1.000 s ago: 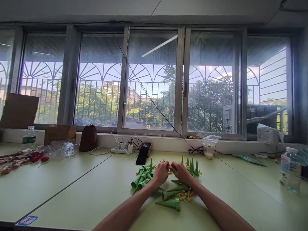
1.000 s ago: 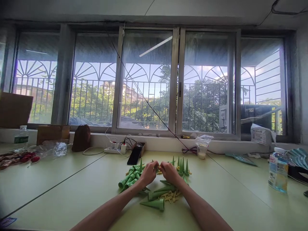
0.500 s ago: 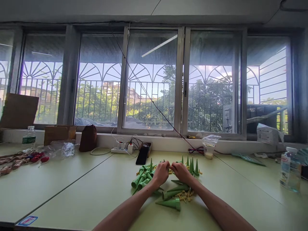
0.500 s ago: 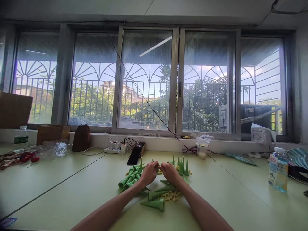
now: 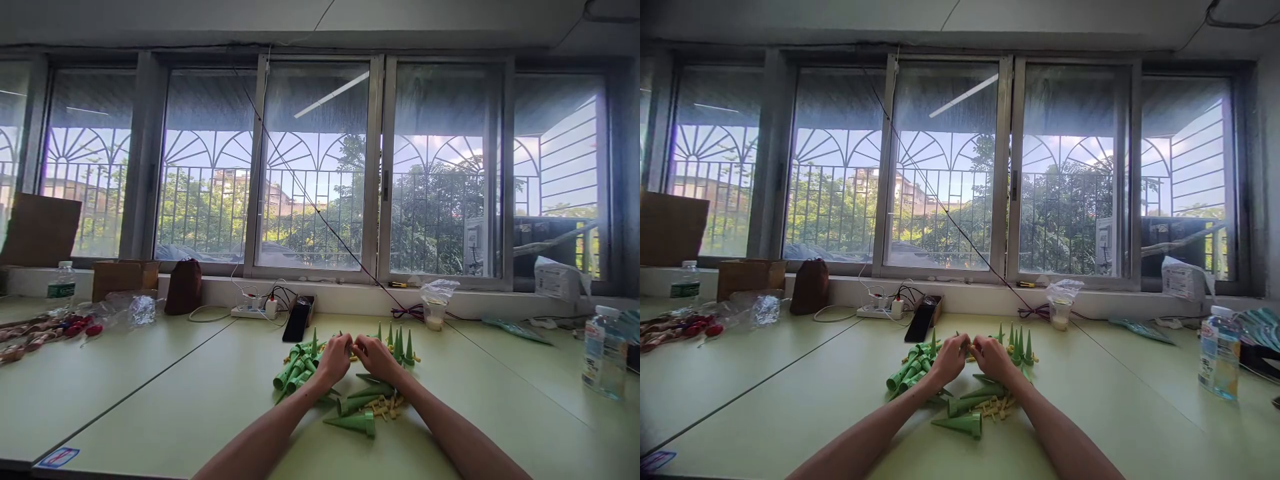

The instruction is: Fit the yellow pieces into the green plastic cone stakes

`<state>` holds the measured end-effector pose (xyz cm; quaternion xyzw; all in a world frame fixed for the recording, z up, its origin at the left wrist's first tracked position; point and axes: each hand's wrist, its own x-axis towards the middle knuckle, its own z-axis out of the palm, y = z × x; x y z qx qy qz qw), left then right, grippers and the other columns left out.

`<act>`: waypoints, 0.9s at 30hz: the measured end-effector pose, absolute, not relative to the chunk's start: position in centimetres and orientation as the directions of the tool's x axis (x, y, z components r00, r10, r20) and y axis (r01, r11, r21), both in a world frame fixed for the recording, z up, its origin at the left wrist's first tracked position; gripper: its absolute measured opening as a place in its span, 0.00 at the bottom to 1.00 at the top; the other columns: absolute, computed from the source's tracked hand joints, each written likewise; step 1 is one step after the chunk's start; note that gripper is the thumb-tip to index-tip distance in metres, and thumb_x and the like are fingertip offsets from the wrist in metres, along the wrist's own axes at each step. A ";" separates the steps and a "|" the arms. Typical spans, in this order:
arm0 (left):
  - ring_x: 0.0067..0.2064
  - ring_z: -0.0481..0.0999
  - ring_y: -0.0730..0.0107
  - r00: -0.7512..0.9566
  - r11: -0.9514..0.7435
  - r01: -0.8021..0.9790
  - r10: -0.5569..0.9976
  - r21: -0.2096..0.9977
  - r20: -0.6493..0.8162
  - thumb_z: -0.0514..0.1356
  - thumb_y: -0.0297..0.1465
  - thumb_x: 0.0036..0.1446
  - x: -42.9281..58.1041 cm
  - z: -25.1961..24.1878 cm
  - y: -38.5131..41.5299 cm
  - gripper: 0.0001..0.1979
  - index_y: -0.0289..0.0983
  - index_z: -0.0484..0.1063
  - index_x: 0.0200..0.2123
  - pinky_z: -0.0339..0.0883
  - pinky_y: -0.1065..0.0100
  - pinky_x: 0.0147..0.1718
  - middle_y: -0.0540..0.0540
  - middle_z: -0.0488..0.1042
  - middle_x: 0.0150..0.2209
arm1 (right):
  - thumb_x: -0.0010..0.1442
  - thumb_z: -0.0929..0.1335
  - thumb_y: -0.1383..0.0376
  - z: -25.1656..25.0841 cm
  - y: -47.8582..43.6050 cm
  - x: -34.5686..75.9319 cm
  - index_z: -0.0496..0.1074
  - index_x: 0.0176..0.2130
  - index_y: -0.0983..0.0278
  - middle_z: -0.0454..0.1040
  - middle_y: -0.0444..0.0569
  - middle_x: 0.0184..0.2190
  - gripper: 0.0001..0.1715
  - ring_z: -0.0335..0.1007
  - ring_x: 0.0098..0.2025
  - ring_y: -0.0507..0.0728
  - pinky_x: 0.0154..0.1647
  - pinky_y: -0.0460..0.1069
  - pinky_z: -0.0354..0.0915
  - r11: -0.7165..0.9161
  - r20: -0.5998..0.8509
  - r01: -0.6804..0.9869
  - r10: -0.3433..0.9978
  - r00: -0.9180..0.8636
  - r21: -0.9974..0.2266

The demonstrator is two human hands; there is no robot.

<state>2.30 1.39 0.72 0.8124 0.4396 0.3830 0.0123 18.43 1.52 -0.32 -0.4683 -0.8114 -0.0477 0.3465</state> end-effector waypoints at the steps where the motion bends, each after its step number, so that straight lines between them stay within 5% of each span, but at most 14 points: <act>1: 0.35 0.71 0.67 0.319 -0.612 0.707 0.724 0.354 0.612 0.50 0.23 0.60 2.3 0.7 1.4 0.10 0.37 0.71 0.34 0.56 0.71 0.34 0.45 0.72 0.33 | 0.66 0.62 0.62 -0.3 1.5 18.4 0.69 0.35 0.64 0.74 0.49 0.30 0.11 0.68 0.31 0.54 0.31 0.45 0.53 0.569 0.616 0.784 0.718 -0.325 -0.250; 12: 0.37 0.72 0.65 0.314 -0.584 0.731 0.748 0.354 0.585 0.49 0.26 0.62 2.5 1.1 0.9 0.12 0.37 0.72 0.34 0.57 0.70 0.35 0.44 0.73 0.34 | 0.64 0.62 0.67 -0.7 2.0 18.6 0.69 0.34 0.64 0.74 0.48 0.29 0.08 0.68 0.31 0.53 0.31 0.44 0.52 0.579 0.611 0.781 0.712 -0.346 -0.233; 27: 0.36 0.72 0.66 0.336 -0.632 0.707 0.695 0.316 0.636 0.49 0.23 0.60 2.4 0.6 1.3 0.12 0.37 0.72 0.34 0.58 0.70 0.35 0.44 0.73 0.33 | 0.67 0.61 0.63 -0.4 1.6 18.6 0.69 0.28 0.64 0.74 0.48 0.26 0.17 0.68 0.29 0.52 0.28 0.46 0.48 0.536 0.603 0.824 0.724 -0.334 -0.187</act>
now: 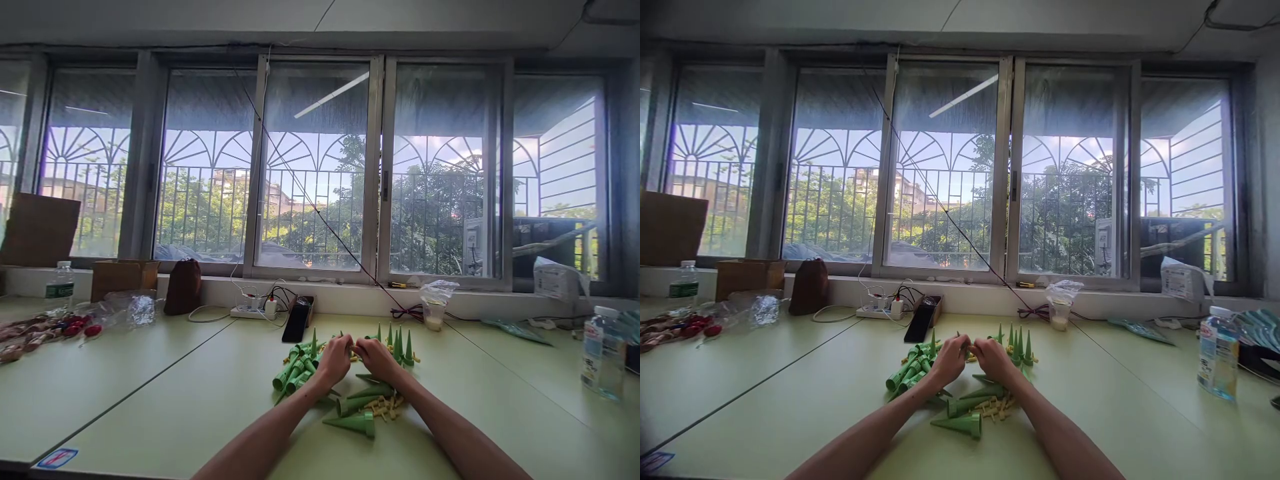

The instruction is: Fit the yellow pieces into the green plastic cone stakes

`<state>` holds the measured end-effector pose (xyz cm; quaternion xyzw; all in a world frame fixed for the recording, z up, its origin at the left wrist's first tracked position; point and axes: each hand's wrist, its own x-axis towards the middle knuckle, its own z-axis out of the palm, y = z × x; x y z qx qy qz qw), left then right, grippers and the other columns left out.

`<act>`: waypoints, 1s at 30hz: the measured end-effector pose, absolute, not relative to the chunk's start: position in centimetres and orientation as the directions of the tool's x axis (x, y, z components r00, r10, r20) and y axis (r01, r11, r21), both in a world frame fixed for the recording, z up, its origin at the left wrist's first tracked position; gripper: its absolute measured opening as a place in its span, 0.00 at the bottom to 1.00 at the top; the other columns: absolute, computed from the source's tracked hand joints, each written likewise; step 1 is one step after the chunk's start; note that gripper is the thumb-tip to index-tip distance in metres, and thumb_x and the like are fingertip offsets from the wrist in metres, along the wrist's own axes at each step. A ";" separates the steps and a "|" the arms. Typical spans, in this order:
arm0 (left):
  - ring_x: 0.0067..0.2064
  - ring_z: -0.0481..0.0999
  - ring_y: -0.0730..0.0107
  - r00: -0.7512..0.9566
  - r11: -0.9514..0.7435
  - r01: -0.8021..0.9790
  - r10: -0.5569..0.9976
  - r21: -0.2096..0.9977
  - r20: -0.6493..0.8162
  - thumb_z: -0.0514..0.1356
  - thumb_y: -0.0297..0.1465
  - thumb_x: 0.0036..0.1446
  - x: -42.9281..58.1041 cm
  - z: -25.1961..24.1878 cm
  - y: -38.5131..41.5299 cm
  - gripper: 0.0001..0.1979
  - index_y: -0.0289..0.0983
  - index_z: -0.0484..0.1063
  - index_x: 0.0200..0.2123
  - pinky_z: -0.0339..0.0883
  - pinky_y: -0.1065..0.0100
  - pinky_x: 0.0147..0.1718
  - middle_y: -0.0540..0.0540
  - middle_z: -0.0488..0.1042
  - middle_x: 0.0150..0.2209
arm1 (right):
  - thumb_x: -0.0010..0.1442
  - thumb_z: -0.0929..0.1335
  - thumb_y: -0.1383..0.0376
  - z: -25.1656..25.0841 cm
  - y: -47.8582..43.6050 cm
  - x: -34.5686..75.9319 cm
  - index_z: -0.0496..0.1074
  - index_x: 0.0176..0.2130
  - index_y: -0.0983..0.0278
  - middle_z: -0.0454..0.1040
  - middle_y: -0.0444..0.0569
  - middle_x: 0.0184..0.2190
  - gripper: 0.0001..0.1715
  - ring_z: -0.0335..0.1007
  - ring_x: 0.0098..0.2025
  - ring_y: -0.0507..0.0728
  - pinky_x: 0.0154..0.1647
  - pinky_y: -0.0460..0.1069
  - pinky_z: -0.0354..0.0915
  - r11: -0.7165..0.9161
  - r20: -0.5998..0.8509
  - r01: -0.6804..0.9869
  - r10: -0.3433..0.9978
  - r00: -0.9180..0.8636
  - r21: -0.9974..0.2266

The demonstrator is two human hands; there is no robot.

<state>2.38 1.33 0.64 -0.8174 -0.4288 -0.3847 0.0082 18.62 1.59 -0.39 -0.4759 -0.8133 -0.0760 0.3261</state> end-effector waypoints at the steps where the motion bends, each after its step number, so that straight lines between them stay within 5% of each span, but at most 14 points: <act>1: 0.36 0.72 0.66 0.334 -0.631 0.707 0.696 0.320 0.635 0.49 0.23 0.60 2.4 0.7 1.3 0.12 0.37 0.72 0.34 0.58 0.70 0.35 0.44 0.73 0.33 | 0.67 0.61 0.63 -0.4 1.6 18.6 0.68 0.28 0.64 0.74 0.48 0.26 0.17 0.68 0.29 0.52 0.28 0.46 0.48 0.541 0.605 0.819 0.722 -0.335 -0.192; 9: 0.35 0.72 0.67 0.320 -0.598 0.735 0.721 0.319 0.614 0.49 0.24 0.61 2.4 0.6 1.5 0.11 0.37 0.71 0.34 0.56 0.71 0.32 0.45 0.73 0.33 | 0.64 0.63 0.66 -0.6 1.9 18.5 0.68 0.35 0.65 0.74 0.48 0.30 0.06 0.68 0.31 0.53 0.31 0.44 0.53 0.608 0.642 0.757 0.684 -0.345 -0.240; 30: 0.41 0.72 0.65 0.348 -0.565 0.773 0.758 0.289 0.551 0.54 0.25 0.56 2.3 0.6 1.5 0.07 0.39 0.70 0.37 0.59 0.71 0.38 0.46 0.73 0.37 | 0.63 0.65 0.67 -0.5 1.9 18.6 0.68 0.33 0.64 0.74 0.48 0.29 0.06 0.68 0.31 0.53 0.31 0.44 0.53 0.559 0.599 0.784 0.735 -0.318 -0.270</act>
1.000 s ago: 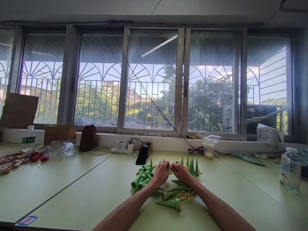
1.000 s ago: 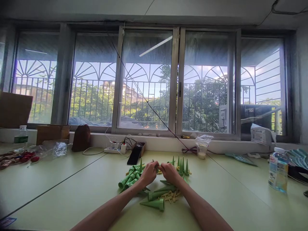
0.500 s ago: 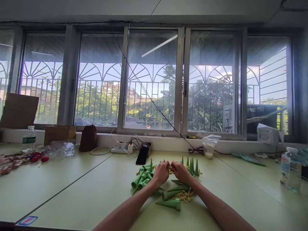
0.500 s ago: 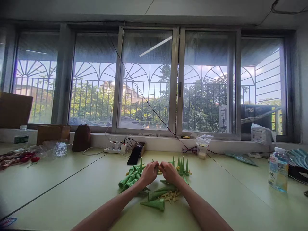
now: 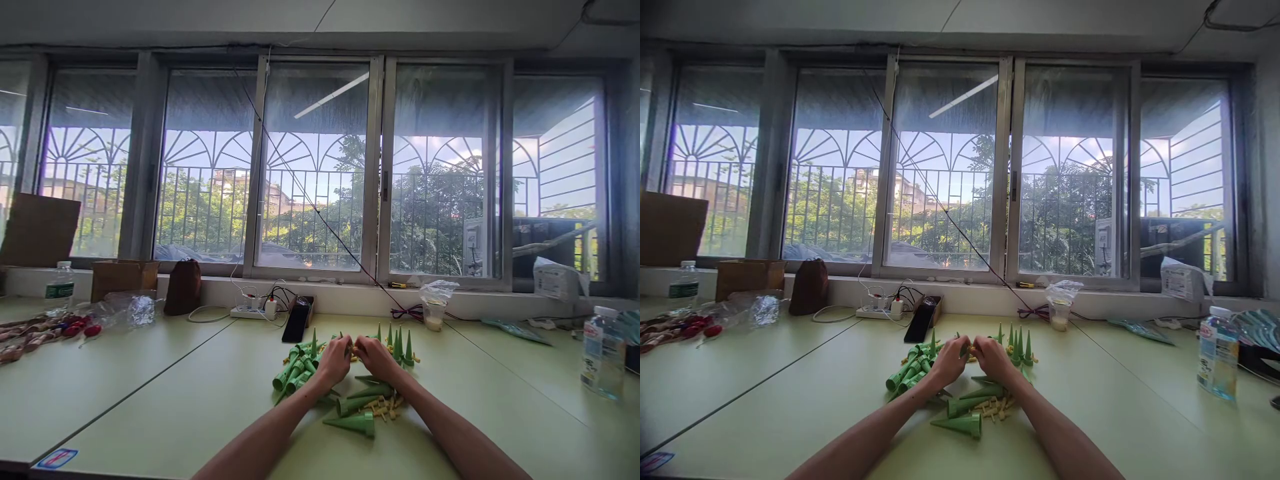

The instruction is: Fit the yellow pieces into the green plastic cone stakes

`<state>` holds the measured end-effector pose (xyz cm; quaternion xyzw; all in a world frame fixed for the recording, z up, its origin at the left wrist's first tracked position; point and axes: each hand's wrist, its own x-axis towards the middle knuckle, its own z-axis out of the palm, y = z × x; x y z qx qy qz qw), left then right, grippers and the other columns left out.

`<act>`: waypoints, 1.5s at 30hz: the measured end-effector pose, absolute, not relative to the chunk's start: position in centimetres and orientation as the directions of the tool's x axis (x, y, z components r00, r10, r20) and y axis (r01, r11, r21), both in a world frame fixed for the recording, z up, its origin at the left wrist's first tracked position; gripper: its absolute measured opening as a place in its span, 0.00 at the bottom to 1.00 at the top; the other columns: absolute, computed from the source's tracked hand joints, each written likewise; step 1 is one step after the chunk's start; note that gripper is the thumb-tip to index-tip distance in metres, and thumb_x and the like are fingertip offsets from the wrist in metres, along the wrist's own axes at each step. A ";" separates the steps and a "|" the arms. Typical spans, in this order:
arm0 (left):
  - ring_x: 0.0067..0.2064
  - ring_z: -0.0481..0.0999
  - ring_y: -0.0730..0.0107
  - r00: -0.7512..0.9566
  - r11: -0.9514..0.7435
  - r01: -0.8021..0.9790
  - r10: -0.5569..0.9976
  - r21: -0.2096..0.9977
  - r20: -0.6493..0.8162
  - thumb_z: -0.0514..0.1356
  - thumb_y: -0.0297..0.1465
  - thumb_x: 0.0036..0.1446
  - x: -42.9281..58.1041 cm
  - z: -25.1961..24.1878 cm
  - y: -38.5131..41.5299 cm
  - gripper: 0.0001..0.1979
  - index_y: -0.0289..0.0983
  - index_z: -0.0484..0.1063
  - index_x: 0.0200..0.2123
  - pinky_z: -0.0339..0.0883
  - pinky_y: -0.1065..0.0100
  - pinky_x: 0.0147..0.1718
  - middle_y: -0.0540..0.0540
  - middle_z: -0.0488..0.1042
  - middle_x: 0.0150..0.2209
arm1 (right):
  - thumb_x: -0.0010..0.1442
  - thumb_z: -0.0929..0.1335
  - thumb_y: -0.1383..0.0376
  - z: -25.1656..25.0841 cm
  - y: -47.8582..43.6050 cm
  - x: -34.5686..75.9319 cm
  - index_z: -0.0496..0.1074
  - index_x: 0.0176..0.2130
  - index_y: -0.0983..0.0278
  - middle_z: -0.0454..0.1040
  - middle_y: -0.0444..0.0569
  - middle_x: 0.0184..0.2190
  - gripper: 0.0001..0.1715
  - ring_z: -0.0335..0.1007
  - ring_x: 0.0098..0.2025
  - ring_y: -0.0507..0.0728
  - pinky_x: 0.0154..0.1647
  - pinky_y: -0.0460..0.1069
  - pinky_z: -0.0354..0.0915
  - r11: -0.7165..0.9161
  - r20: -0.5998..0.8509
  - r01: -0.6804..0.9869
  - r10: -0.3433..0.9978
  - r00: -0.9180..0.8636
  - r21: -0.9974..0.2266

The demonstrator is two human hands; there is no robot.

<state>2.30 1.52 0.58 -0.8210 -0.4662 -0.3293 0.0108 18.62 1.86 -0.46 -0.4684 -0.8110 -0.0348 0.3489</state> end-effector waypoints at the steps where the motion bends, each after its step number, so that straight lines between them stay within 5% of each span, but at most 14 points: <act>1: 0.41 0.72 0.66 0.350 -0.568 0.770 0.757 0.291 0.552 0.54 0.25 0.55 2.3 0.6 1.5 0.07 0.39 0.70 0.37 0.59 0.71 0.38 0.46 0.73 0.37 | 0.63 0.65 0.67 -0.5 1.9 18.6 0.68 0.33 0.64 0.74 0.47 0.29 0.06 0.68 0.31 0.53 0.31 0.44 0.53 0.557 0.600 0.785 0.735 -0.316 -0.269; 45: 0.41 0.72 0.64 0.370 -0.562 0.782 0.767 0.270 0.524 0.54 0.21 0.51 2.2 0.7 1.5 0.11 0.38 0.72 0.36 0.58 0.70 0.37 0.45 0.74 0.36 | 0.60 0.66 0.70 -0.3 2.0 18.5 0.72 0.32 0.64 0.75 0.48 0.29 0.06 0.69 0.32 0.53 0.33 0.44 0.54 0.522 0.560 0.816 0.765 -0.319 -0.248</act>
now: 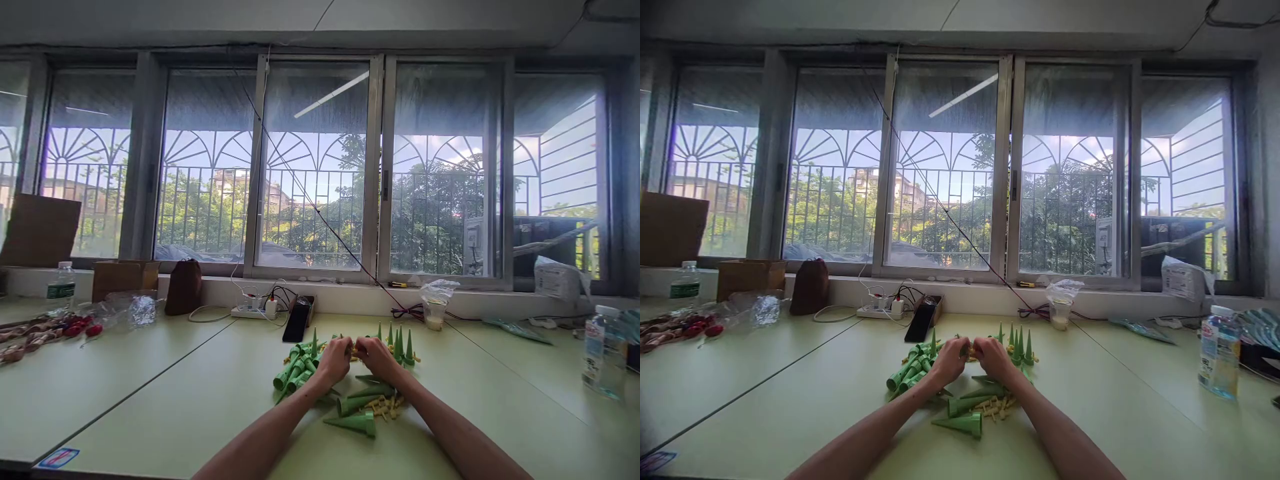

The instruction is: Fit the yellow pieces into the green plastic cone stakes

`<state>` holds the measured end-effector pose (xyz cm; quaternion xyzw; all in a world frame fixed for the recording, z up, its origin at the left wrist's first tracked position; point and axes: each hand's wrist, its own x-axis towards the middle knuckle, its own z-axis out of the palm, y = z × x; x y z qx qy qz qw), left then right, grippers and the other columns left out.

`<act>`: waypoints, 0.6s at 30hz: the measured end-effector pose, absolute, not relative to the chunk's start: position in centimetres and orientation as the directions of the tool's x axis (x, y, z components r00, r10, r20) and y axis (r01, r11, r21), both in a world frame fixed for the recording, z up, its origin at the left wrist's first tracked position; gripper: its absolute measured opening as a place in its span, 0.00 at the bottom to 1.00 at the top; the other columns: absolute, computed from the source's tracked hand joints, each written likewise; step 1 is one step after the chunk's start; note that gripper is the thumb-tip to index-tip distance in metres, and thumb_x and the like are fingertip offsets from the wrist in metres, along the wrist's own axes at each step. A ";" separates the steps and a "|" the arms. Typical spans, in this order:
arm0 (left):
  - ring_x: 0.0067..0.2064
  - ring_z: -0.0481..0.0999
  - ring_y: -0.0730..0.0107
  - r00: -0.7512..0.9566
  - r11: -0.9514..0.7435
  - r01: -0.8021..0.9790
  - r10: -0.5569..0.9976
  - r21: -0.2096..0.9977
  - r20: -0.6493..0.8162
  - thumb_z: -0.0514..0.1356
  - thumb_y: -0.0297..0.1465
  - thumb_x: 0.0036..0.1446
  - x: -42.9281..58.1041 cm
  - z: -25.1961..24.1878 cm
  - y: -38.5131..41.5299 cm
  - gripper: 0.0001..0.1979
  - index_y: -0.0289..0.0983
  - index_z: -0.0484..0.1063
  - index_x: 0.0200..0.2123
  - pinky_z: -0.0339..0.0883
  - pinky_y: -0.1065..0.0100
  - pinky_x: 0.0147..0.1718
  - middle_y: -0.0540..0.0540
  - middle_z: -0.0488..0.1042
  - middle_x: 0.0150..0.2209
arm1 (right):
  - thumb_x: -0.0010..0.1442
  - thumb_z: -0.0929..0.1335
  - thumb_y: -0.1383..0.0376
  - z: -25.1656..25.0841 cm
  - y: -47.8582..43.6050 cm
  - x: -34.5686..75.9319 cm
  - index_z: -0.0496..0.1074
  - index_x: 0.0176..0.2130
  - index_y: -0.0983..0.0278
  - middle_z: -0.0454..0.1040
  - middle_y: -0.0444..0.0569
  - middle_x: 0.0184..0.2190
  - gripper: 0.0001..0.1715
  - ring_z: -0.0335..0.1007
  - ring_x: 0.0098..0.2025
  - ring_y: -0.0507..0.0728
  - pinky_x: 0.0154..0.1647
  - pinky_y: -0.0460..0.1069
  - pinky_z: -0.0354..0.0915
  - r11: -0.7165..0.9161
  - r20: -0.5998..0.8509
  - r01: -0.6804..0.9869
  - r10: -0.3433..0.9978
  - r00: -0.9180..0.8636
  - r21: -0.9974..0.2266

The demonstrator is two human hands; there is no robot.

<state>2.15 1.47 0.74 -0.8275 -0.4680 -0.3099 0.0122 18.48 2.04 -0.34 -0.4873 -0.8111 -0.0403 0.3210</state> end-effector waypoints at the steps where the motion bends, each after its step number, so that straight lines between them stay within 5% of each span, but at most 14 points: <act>1: 0.41 0.72 0.64 0.369 -0.561 0.782 0.768 0.271 0.524 0.54 0.22 0.52 2.2 0.8 1.4 0.11 0.38 0.72 0.35 0.58 0.70 0.36 0.45 0.74 0.36 | 0.60 0.66 0.69 -0.3 2.0 18.5 0.72 0.32 0.64 0.75 0.48 0.29 0.06 0.69 0.33 0.53 0.33 0.44 0.54 0.519 0.556 0.816 0.768 -0.317 -0.252; 18: 0.39 0.72 0.65 0.358 -0.554 0.768 0.787 0.322 0.502 0.54 0.23 0.54 2.2 1.3 0.9 0.09 0.38 0.72 0.34 0.57 0.70 0.37 0.45 0.74 0.35 | 0.64 0.64 0.65 -0.3 1.6 18.6 0.71 0.33 0.64 0.76 0.49 0.30 0.09 0.71 0.34 0.54 0.31 0.45 0.51 0.494 0.535 0.851 0.775 -0.337 -0.180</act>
